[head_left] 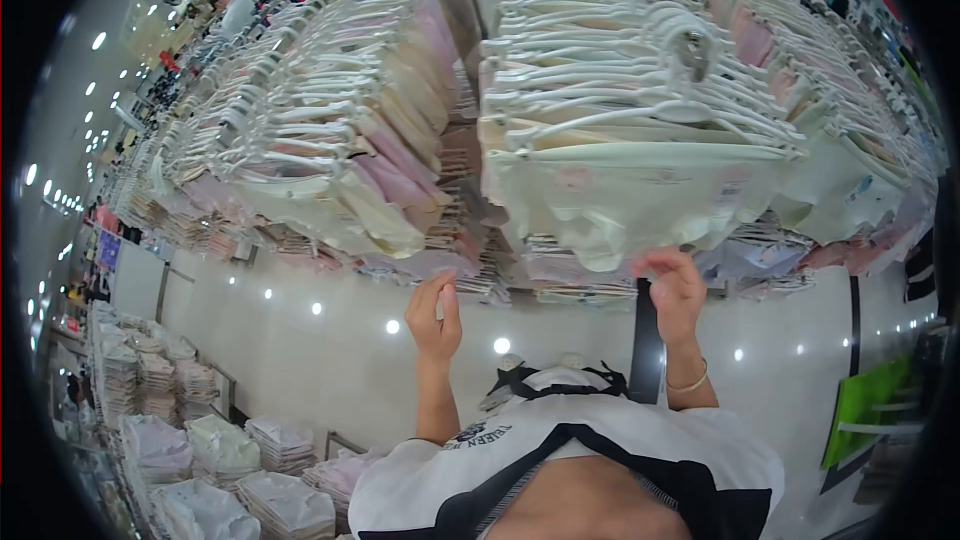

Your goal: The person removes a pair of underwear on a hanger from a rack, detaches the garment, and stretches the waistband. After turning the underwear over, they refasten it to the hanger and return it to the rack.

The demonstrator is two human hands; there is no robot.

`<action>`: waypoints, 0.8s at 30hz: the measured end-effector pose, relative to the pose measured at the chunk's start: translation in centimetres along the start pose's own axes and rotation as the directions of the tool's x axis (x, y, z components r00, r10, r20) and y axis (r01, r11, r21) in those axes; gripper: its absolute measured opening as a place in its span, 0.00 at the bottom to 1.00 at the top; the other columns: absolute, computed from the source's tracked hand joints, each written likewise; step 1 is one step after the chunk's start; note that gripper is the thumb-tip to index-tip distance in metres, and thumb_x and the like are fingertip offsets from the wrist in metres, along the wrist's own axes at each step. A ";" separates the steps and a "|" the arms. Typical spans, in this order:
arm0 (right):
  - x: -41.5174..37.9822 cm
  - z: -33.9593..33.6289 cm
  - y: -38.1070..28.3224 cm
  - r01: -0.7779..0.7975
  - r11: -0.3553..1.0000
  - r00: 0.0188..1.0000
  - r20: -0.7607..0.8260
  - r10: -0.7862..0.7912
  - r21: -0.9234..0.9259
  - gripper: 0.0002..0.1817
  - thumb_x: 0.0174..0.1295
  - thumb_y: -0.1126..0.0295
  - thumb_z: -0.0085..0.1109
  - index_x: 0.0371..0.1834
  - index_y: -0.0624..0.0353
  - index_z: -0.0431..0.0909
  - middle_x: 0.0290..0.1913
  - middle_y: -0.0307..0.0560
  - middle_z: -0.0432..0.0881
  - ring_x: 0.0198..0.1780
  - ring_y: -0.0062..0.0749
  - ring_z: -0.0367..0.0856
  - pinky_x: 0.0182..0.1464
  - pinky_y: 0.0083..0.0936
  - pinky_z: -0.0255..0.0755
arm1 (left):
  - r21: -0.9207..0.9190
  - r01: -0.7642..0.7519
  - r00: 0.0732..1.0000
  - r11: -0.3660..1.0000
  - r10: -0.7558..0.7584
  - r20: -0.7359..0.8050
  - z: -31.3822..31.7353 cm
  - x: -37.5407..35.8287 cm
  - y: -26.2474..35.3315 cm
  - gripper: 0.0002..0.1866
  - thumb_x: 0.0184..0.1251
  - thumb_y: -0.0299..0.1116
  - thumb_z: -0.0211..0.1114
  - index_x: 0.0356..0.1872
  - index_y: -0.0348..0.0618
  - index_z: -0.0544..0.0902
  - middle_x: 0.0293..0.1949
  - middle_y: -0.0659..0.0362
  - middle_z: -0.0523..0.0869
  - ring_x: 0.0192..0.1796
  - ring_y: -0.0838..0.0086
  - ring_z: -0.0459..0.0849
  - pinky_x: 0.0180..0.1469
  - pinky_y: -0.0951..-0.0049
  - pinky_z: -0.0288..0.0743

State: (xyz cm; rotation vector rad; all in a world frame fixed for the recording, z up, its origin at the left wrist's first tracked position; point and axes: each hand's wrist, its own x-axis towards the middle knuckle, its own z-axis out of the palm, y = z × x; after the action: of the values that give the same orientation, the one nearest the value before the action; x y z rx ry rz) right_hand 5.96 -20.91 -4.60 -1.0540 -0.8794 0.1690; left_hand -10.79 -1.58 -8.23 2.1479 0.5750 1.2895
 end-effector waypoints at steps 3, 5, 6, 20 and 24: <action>-1.3 1.8 2.1 -0.042 0.989 0.987 -0.150 0.063 0.144 0.06 0.46 0.78 0.42 0.27 0.68 0.67 0.22 0.45 0.69 0.24 0.25 0.68 0.28 0.18 0.63 | 0.061 0.019 0.999 0.998 -0.017 -0.041 -2.7 0.2 -1.4 0.07 0.48 0.25 0.49 0.21 0.36 0.76 0.24 0.57 0.78 0.29 0.68 0.75 0.31 0.77 0.66; -1.1 3.7 2.8 -0.045 0.995 0.973 -0.223 0.064 0.089 0.04 0.48 0.77 0.42 0.23 0.67 0.67 0.16 0.44 0.68 0.17 0.22 0.67 0.20 0.15 0.62 | 0.072 0.001 0.999 0.997 0.003 -0.047 -4.0 0.5 -2.5 0.07 0.47 0.24 0.49 0.17 0.36 0.75 0.23 0.57 0.78 0.30 0.68 0.75 0.31 0.77 0.66; -1.3 4.3 3.1 -0.073 0.995 0.973 -0.212 0.086 0.071 0.04 0.48 0.77 0.42 0.23 0.67 0.67 0.16 0.43 0.69 0.17 0.22 0.67 0.20 0.15 0.62 | 0.063 -0.006 0.999 0.998 0.009 -0.045 -4.6 0.2 -3.1 0.08 0.47 0.24 0.50 0.15 0.36 0.75 0.22 0.57 0.78 0.30 0.68 0.76 0.31 0.77 0.66; -1.1 11.8 5.6 -0.317 0.948 0.943 -0.104 0.316 0.009 0.05 0.50 0.77 0.42 0.24 0.68 0.68 0.14 0.42 0.70 0.15 0.18 0.66 0.17 0.11 0.61 | -0.743 0.180 0.702 0.645 -0.613 -0.363 -9.8 1.6 -5.6 0.18 0.56 0.34 0.38 0.07 0.44 0.59 0.07 0.62 0.62 0.13 0.75 0.63 0.16 0.82 0.57; -1.4 13.5 7.1 -0.443 0.894 0.896 -0.027 0.443 -0.068 0.05 0.50 0.76 0.43 0.26 0.67 0.68 0.16 0.43 0.71 0.15 0.17 0.66 0.17 0.11 0.62 | -0.947 0.063 0.591 0.316 -0.776 -0.220 -11.8 2.0 -8.0 0.20 0.57 0.40 0.34 0.06 0.47 0.54 0.06 0.65 0.53 0.09 0.79 0.49 0.11 0.82 0.46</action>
State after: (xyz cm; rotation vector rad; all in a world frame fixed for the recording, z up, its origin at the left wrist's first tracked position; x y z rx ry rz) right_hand -2.49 -8.69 -8.47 -1.3140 -0.6259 0.5179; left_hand -21.04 8.57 -7.72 0.4790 0.5397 1.4866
